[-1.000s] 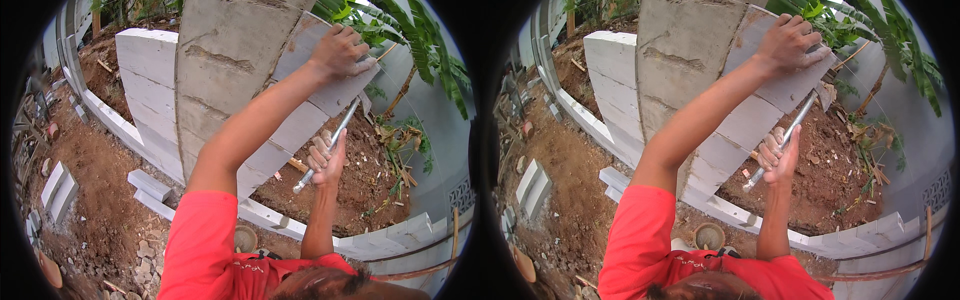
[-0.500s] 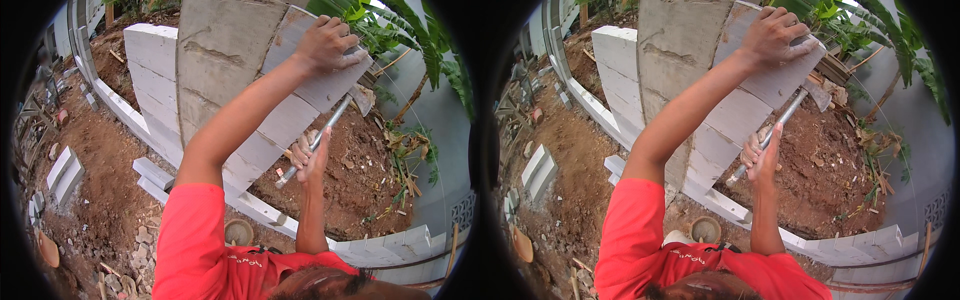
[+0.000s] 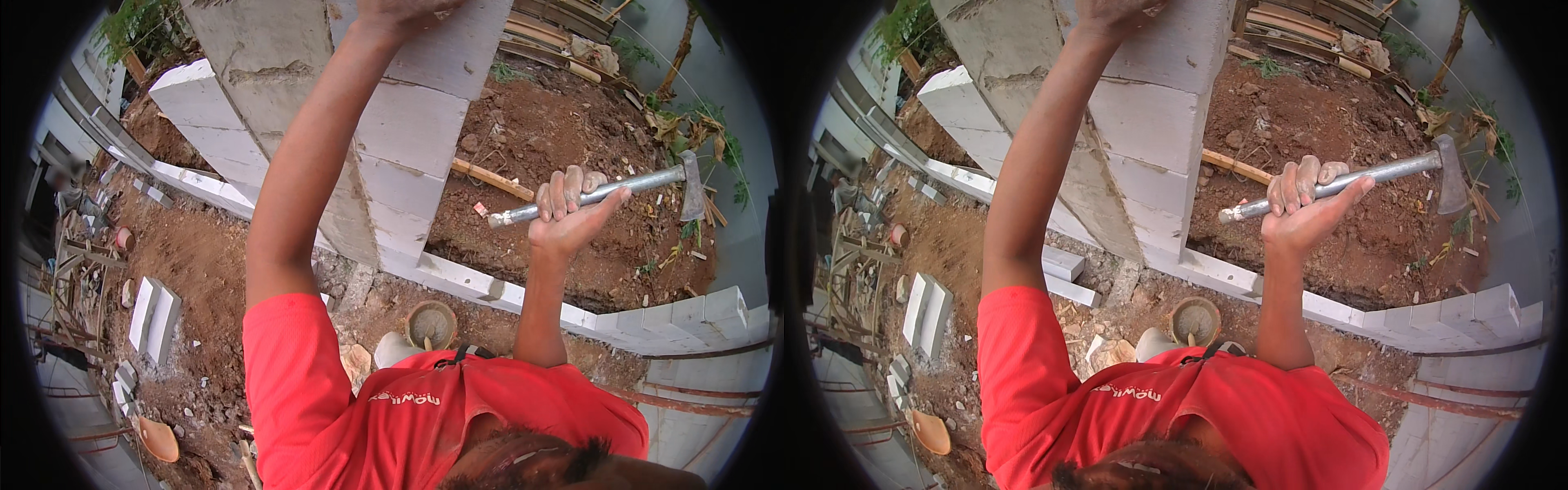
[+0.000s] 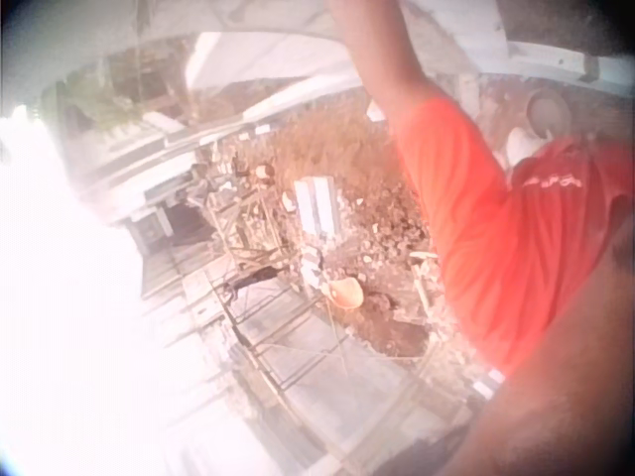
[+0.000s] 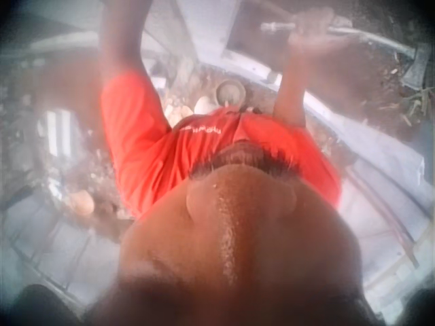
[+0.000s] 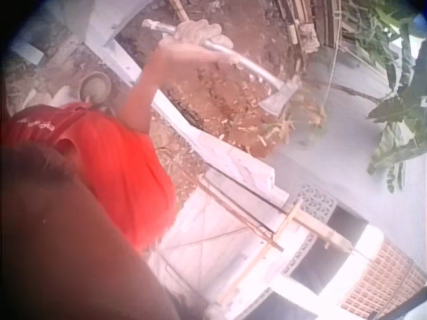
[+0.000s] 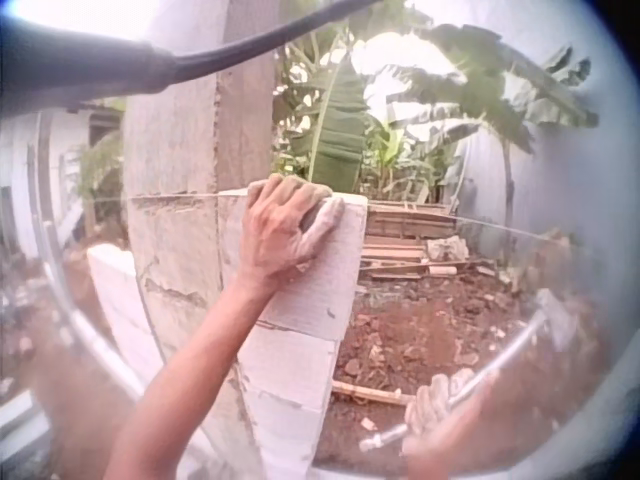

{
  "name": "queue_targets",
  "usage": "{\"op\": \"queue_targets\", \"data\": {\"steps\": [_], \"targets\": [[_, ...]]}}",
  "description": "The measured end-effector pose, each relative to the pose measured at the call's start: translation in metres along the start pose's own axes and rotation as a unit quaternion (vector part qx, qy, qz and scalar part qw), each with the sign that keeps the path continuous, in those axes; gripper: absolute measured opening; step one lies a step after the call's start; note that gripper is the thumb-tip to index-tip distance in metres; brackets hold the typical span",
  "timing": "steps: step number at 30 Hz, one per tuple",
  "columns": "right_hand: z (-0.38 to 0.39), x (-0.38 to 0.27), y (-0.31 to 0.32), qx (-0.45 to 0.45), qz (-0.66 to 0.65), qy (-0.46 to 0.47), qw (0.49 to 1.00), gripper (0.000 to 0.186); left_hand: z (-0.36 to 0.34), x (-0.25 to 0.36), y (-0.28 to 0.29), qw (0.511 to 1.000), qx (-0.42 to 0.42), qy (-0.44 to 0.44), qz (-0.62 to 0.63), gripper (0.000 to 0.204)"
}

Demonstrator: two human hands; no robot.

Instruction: The person measures and cuts a white block with a hand saw, then applies mortar to the block and places it onto a partially built wall. The person uses a hammer to adjust the block's position and applies additional mortar to the wall surface.

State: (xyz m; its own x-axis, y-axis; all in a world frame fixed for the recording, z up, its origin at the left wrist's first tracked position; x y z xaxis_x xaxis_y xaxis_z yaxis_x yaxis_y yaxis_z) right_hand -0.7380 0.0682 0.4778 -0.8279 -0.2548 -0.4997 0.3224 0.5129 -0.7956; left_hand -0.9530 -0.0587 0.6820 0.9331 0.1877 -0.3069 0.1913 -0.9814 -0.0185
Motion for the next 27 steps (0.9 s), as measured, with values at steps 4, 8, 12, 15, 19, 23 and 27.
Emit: {"op": "queue_targets", "data": {"steps": [4,8,12,15,19,23,27], "targets": [[0.031,0.088,0.006,-0.084,0.141,-0.251,0.954,0.057,0.014,0.010,-0.028,0.999,0.000,0.024,0.041,0.020],[0.035,0.086,0.008,-0.062,0.124,-0.290,0.947,0.055,0.014,0.009,-0.018,0.999,-0.024,0.023,0.028,0.021],[0.020,0.049,0.019,-0.023,0.061,-0.162,0.985,0.057,0.014,0.009,-0.021,0.999,-0.019,0.026,0.023,0.021],[0.021,0.058,0.003,0.000,0.010,-0.110,0.994,0.055,0.002,0.007,-0.004,1.000,-0.024,0.016,0.012,0.021],[0.035,0.105,0.007,-0.083,0.178,-0.294,0.935,0.055,0.011,0.013,-0.021,0.999,-0.027,0.033,0.025,0.020],[0.032,0.090,0.019,-0.068,0.140,-0.251,0.955,0.054,0.008,0.009,-0.017,0.998,-0.048,0.032,0.010,0.021],[0.027,0.093,0.011,-0.035,0.081,-0.217,0.972,0.055,0.011,0.012,-0.021,0.998,-0.039,0.039,0.019,0.021]]}}
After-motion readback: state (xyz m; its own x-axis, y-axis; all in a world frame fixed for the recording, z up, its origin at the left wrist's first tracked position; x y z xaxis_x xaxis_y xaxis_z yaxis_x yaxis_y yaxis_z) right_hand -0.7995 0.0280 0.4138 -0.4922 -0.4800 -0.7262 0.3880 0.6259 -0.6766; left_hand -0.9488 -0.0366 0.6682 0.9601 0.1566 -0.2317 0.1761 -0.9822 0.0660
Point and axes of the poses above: each hand's wrist, its own z-axis away from the middle knuckle, its own y-axis out of the back of the hand, x = y × z, the point moved 5 cm from there along -z, towards the middle knuckle, and after that the axes turned 1 degree about -y, right-handed, at the moved point
